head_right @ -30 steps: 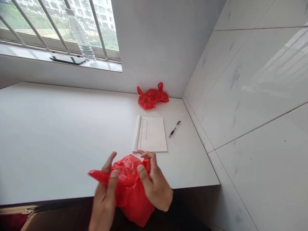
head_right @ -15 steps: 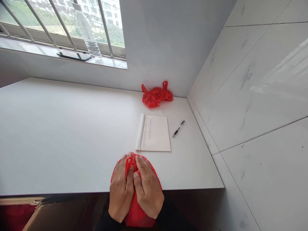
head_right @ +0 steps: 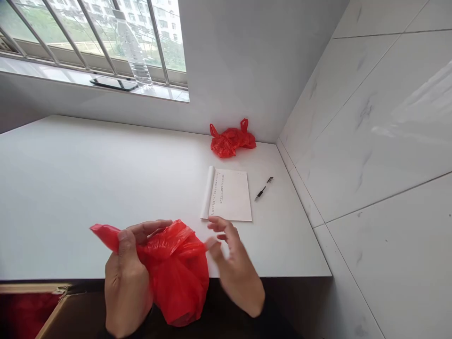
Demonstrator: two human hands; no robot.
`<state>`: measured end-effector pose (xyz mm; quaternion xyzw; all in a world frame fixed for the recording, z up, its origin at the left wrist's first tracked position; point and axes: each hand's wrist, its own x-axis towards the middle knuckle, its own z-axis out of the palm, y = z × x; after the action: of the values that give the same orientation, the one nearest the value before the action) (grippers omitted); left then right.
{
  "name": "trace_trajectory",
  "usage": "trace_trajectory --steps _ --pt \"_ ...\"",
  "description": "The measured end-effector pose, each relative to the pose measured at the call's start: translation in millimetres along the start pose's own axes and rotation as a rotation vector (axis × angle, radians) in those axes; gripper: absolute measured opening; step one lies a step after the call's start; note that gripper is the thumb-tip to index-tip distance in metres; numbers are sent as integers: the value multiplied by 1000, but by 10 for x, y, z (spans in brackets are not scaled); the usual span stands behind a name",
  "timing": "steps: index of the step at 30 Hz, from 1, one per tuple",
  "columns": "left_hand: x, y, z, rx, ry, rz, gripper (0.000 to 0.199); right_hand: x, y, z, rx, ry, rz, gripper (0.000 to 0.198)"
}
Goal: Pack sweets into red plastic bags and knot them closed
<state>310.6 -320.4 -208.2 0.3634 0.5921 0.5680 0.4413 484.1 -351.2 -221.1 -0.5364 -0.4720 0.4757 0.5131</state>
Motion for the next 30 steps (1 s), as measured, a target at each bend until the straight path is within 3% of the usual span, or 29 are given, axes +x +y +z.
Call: trace_trajectory --steps 2,5,6,11,14,17,19,22,24,30 --pt "-2 -43 2 -18 1 -3 53 -4 96 72 -268 -85 28 61" --pt "37 4 -2 -87 -1 -4 49 6 52 109 -352 -221 86 32" --pt "64 48 -5 -98 -2 9 48 12 -6 102 -332 -239 87 34" --pt "191 315 -4 -140 18 149 46 39 -328 10 -295 -122 -85 43" --pt "179 323 3 -77 35 185 46 94 -351 -41 -333 -79 -130 42" --pt "142 103 9 99 -20 187 43 196 -229 -37 -335 -28 -122 38" --pt "147 -140 22 198 -100 290 42 261 -102 32 -299 -16 -144 30" --pt "200 -523 57 411 -175 476 47 300 124 244 -273 -94 -177 26" --pt "239 -720 73 539 -194 503 50 282 286 405 -306 -155 -190 30" --pt "277 -932 59 704 -209 531 52 216 684 593 -489 -131 -203 41"
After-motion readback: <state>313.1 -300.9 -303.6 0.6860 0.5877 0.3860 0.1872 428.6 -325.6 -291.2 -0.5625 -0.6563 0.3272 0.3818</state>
